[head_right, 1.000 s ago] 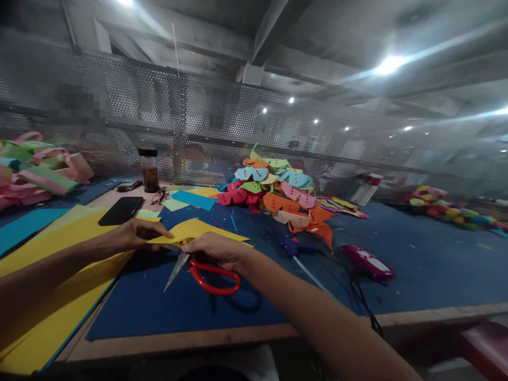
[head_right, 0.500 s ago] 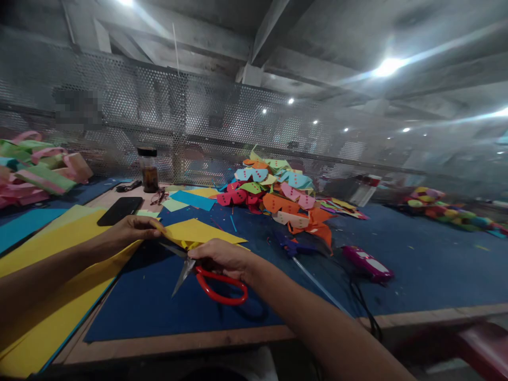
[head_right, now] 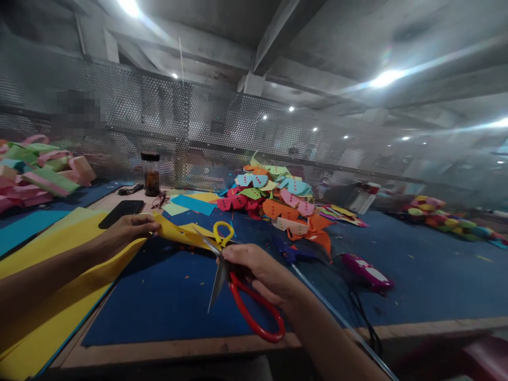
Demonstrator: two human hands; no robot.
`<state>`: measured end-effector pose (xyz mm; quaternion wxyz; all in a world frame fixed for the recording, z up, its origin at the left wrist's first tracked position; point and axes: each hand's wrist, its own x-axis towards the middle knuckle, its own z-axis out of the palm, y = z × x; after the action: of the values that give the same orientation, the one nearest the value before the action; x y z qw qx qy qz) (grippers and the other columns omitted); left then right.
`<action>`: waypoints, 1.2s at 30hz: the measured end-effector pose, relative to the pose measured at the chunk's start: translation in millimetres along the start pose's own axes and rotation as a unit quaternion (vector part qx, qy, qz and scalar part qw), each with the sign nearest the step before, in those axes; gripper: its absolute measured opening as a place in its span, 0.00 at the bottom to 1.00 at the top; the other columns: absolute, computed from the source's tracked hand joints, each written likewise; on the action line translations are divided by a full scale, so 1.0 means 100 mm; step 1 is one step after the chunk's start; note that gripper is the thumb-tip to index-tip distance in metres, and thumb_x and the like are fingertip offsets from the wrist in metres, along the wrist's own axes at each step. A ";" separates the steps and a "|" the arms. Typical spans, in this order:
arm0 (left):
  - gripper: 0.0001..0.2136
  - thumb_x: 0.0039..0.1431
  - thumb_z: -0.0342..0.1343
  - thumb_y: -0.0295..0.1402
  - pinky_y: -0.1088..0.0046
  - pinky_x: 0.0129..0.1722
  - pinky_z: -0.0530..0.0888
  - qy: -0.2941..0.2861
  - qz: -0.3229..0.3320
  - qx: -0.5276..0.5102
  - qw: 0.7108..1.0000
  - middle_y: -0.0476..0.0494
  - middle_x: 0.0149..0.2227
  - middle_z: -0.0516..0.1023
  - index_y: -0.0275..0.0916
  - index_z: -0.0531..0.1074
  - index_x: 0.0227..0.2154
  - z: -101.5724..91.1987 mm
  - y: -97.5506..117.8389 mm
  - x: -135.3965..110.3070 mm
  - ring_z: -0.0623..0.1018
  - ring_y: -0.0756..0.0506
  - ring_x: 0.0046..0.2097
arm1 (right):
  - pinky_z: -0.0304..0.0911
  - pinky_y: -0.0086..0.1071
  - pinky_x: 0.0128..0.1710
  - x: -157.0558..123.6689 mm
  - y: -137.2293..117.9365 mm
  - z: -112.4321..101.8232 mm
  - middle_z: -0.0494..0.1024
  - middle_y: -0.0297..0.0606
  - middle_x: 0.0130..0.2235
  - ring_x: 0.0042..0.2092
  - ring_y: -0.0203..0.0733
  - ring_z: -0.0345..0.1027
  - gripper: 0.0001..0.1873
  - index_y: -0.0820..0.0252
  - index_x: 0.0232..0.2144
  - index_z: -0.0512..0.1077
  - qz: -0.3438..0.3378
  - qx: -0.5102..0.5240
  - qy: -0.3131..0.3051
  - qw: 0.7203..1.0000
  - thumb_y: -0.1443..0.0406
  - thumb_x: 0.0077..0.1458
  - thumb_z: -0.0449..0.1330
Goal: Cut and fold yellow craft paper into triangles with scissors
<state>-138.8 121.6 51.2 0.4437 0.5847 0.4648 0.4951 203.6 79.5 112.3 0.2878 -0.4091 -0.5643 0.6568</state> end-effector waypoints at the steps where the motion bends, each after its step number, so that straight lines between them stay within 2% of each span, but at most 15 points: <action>1: 0.16 0.48 0.70 0.48 0.70 0.39 0.73 0.006 0.000 -0.001 1.000 0.47 0.30 0.80 0.39 0.79 0.27 0.00 0.01 0.00 0.77 0.47 0.34 | 0.60 0.28 0.33 0.00 -0.03 -0.02 0.73 0.33 0.29 0.31 0.34 0.64 0.23 0.63 0.29 0.75 -0.017 0.003 0.018 1.000 0.50 0.43 0.72; 5: 0.17 0.49 0.69 0.48 0.73 0.35 0.71 0.019 -0.002 0.002 1.000 0.47 0.30 0.79 0.38 0.79 0.28 -0.01 0.01 -0.01 0.76 0.48 0.34 | 0.63 0.28 0.35 0.17 -0.04 -0.12 0.74 0.32 0.28 0.30 0.33 0.65 0.20 0.63 0.26 0.74 -0.068 0.013 0.062 0.996 0.53 0.43 0.73; 7: 0.16 0.50 0.69 0.48 0.75 0.33 0.69 0.023 -0.002 0.007 1.000 0.47 0.30 0.79 0.38 0.79 0.28 -0.01 0.00 -0.02 0.75 0.48 0.34 | 0.64 0.27 0.36 0.31 -0.01 -0.13 0.77 0.34 0.30 0.32 0.34 0.68 0.19 0.63 0.28 0.76 -0.089 0.042 0.068 0.993 0.54 0.42 0.74; 9: 0.16 0.50 0.69 0.48 0.77 0.31 0.68 0.028 -0.007 0.008 1.000 0.48 0.29 0.78 0.38 0.79 0.28 0.00 -0.01 -0.03 0.74 0.49 0.32 | 0.65 0.26 0.33 0.47 0.03 -0.10 0.78 0.34 0.30 0.30 0.33 0.68 0.17 0.63 0.28 0.76 -0.088 0.068 0.084 0.990 0.56 0.44 0.73; 12: 0.17 0.46 0.71 0.47 0.77 0.28 0.67 0.040 -0.033 -0.010 0.999 0.49 0.26 0.75 0.37 0.79 0.30 0.05 0.01 -0.05 0.72 0.50 0.28 | 0.67 0.26 0.32 0.67 0.03 0.02 0.78 0.34 0.29 0.29 0.33 0.70 0.12 0.62 0.30 0.75 -0.083 0.110 0.098 0.986 0.58 0.51 0.70; 16: 0.19 0.42 0.73 0.45 0.76 0.29 0.72 0.045 -0.079 -0.052 0.995 0.50 0.24 0.76 0.37 0.79 0.32 0.14 0.07 -0.09 0.75 0.50 0.26 | 0.71 0.28 0.32 0.89 -0.02 0.25 0.80 0.36 0.29 0.29 0.34 0.74 0.10 0.62 0.32 0.74 -0.082 0.131 0.073 0.985 0.60 0.60 0.64; 19: 0.18 0.41 0.74 0.45 0.76 0.31 0.74 0.037 -0.105 -0.080 0.991 0.50 0.22 0.76 0.38 0.77 0.29 0.18 0.06 -0.11 0.78 0.48 0.27 | 0.71 0.27 0.31 1.03 -0.02 0.41 0.80 0.36 0.30 0.27 0.34 0.74 0.10 0.62 0.32 0.73 -0.089 0.139 0.053 0.985 0.61 0.62 0.62; 22: 0.17 0.43 0.74 0.45 0.77 0.32 0.76 0.022 -0.105 -0.100 0.989 0.50 0.23 0.77 0.38 0.76 0.28 0.21 0.01 -0.12 0.80 0.48 0.29 | 0.72 0.28 0.31 1.17 0.05 0.52 0.81 0.37 0.31 0.27 0.33 0.75 0.11 0.62 0.32 0.72 -0.092 0.154 0.051 0.982 0.60 0.62 0.63; 26: 0.15 0.44 0.74 0.42 0.74 0.34 0.78 0.008 -0.100 -0.128 0.987 0.50 0.23 0.77 0.37 0.76 0.26 0.25 -0.05 -0.11 0.78 0.49 0.28 | 0.73 0.29 0.33 1.28 0.15 0.57 0.80 0.35 0.31 0.28 0.33 0.75 0.12 0.63 0.31 0.71 -0.103 0.175 0.067 0.977 0.60 0.60 0.65; 29: 0.14 0.46 0.73 0.39 0.71 0.38 0.80 -0.014 -0.093 -0.157 0.983 0.48 0.26 0.79 0.37 0.78 0.29 0.27 -0.07 -0.11 0.79 0.48 0.30 | 0.73 0.28 0.32 1.30 0.18 0.57 0.78 0.34 0.29 0.27 0.33 0.75 0.11 0.63 0.31 0.70 -0.102 0.180 0.083 0.975 0.62 0.61 0.64; 33: 0.13 0.49 0.72 0.38 0.71 0.39 0.80 -0.020 -0.088 -0.170 0.981 0.47 0.28 0.81 0.38 0.80 0.33 0.29 -0.02 -0.14 0.79 0.48 0.30 | 0.73 0.27 0.30 1.30 0.21 0.56 0.77 0.33 0.29 0.27 0.33 0.75 0.11 0.62 0.30 0.68 -0.109 0.182 0.095 0.973 0.63 0.61 0.64; 36: 0.15 0.46 0.74 0.37 0.71 0.38 0.81 -0.012 -0.094 -0.150 0.984 0.45 0.33 0.83 0.38 0.80 0.36 0.34 0.05 -0.18 0.82 0.46 0.33 | 0.73 0.28 0.30 1.33 0.23 0.57 0.76 0.32 0.28 0.28 0.34 0.75 0.13 0.62 0.28 0.67 -0.121 0.177 0.100 0.972 0.62 0.59 0.65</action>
<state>-106.4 101.0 49.6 0.5770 0.4709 0.4327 0.5080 89.9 157.6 62.9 0.4882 -0.3442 -0.4530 0.6618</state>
